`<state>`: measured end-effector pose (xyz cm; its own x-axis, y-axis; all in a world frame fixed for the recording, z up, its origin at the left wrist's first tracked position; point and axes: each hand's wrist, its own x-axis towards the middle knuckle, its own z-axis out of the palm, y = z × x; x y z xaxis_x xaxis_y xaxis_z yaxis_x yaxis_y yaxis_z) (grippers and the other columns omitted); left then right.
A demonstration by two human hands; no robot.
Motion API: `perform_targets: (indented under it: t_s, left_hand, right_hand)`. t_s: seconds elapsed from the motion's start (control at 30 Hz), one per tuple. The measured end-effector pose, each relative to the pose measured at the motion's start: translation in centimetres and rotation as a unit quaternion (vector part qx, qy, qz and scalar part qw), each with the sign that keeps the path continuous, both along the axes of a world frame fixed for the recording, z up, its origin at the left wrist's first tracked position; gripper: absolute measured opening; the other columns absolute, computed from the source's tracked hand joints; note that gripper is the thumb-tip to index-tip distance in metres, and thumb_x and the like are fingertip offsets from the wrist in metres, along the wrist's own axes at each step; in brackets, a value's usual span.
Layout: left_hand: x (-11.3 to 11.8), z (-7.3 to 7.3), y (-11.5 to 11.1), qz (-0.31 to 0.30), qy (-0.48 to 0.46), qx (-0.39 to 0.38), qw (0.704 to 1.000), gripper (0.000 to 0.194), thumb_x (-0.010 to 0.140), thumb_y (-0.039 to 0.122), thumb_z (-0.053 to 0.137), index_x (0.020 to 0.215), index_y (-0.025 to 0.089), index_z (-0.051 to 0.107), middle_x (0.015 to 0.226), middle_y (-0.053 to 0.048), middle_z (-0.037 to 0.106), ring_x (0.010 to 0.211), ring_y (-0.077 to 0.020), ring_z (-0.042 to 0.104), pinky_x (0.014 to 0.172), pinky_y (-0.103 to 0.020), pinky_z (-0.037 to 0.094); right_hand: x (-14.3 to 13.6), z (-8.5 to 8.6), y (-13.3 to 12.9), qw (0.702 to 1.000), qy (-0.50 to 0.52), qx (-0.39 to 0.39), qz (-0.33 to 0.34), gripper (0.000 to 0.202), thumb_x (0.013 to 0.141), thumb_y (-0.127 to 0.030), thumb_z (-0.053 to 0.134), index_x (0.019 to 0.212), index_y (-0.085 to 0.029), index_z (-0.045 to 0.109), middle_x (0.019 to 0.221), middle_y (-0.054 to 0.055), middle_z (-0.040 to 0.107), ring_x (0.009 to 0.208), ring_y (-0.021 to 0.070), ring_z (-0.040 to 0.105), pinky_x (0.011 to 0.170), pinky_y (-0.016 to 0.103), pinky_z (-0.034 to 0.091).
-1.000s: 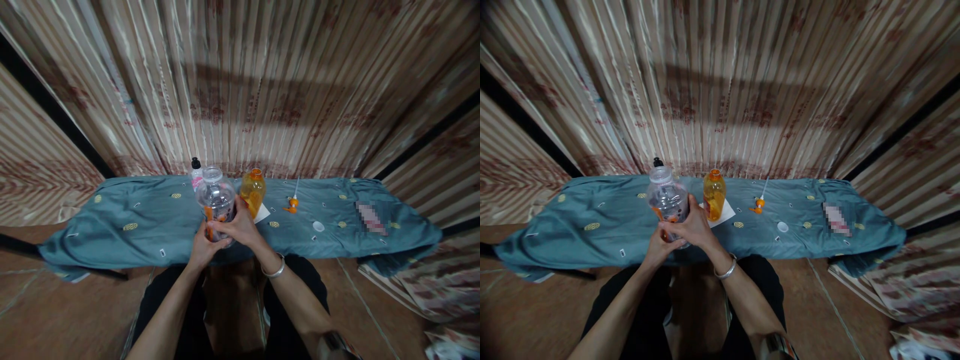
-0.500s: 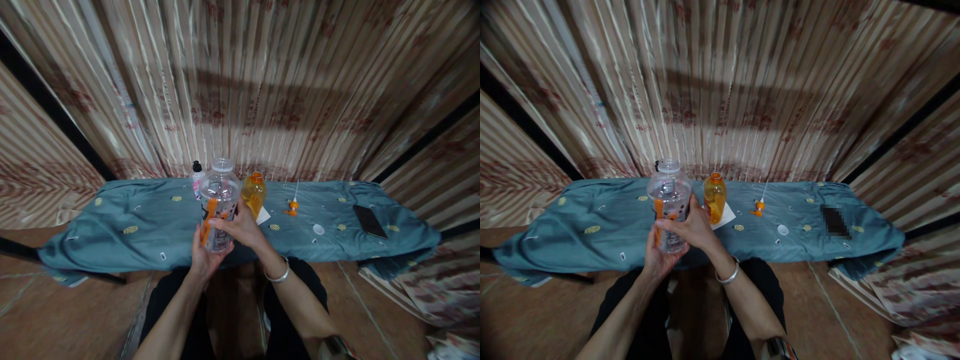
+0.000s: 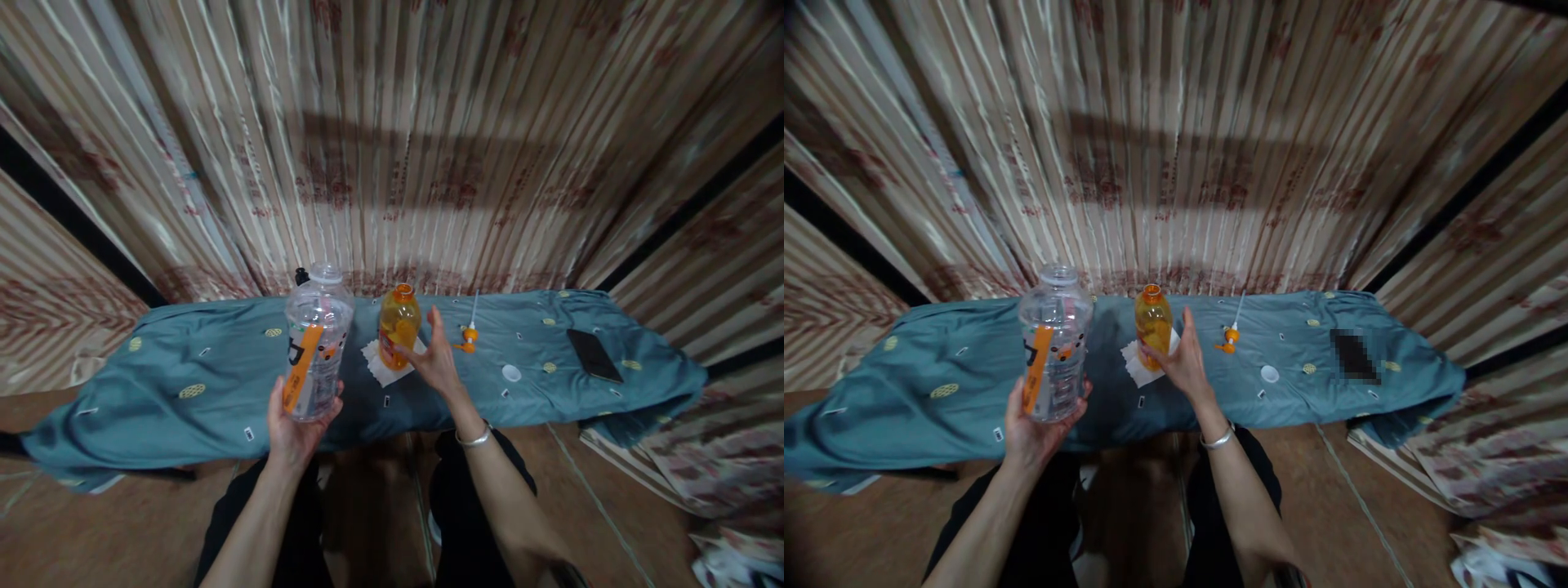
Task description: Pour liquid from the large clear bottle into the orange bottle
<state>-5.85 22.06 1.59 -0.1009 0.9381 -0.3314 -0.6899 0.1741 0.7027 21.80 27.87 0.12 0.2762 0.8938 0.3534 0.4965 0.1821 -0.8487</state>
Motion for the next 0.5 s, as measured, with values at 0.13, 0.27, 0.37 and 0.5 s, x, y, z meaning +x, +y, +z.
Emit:
perform_targets:
  t_s: [0.13, 0.27, 0.37, 0.5]
  left_hand:
    - [-0.1, 0.7, -0.1, 0.033, -0.014, -0.040, 0.999, 0.047, 0.096, 0.060, 0.075, 0.124, 0.022, 0.079, 0.103, -0.012, 0.089, 0.078, -0.0337, 0.088, 0.059, -0.039, 0.068]
    - [-0.6, 0.9, -0.3, 0.048, -0.017, -0.059, 0.997, 0.044, 0.102, 0.053, 0.069, 0.128, 0.020, 0.079, 0.101, -0.014, 0.089, 0.077, -0.0345, 0.087, 0.058, -0.040, 0.068]
    - [-1.2, 0.6, -0.4, 0.052, -0.015, -0.058, 0.997, 0.041, 0.101, 0.046, 0.071, 0.130, 0.018, 0.078, 0.102, -0.015, 0.089, 0.078, -0.0352, 0.087, 0.058, -0.041, 0.070]
    - [-2.0, -0.1, -0.4, 0.064, -0.005, -0.044, 0.997, 0.042, 0.097, 0.044, 0.079, 0.130, 0.017, 0.077, 0.105, -0.014, 0.088, 0.080, -0.0342, 0.087, 0.060, -0.043, 0.072]
  right_hand:
    - [-1.6, -2.4, 1.0, 0.996, 0.034, -0.080, 0.027, 0.128, 0.075, -0.048, 0.110, 0.180, -0.017, 0.043, 0.172, 0.027, 0.071, 0.160, 0.0444, 0.071, 0.135, 0.064, 0.058]
    - [-2.8, -3.2, 1.9, 0.992, 0.031, -0.125, -0.011, 0.094, 0.081, -0.040, 0.105, 0.161, -0.016, 0.062, 0.150, 0.021, 0.085, 0.142, 0.0420, 0.083, 0.125, 0.059, 0.065]
    - [-2.9, -3.6, 2.2, 0.992, 0.005, -0.127, -0.020, 0.071, 0.085, -0.039, 0.101, 0.146, -0.020, 0.070, 0.133, 0.015, 0.090, 0.131, 0.0411, 0.087, 0.118, 0.057, 0.069]
    - [-2.6, -3.8, 1.9, 0.996, -0.026, -0.085, 0.003, 0.065, 0.084, -0.038, 0.100, 0.141, -0.024, 0.073, 0.125, 0.012, 0.092, 0.122, 0.0425, 0.090, 0.109, 0.056, 0.073]
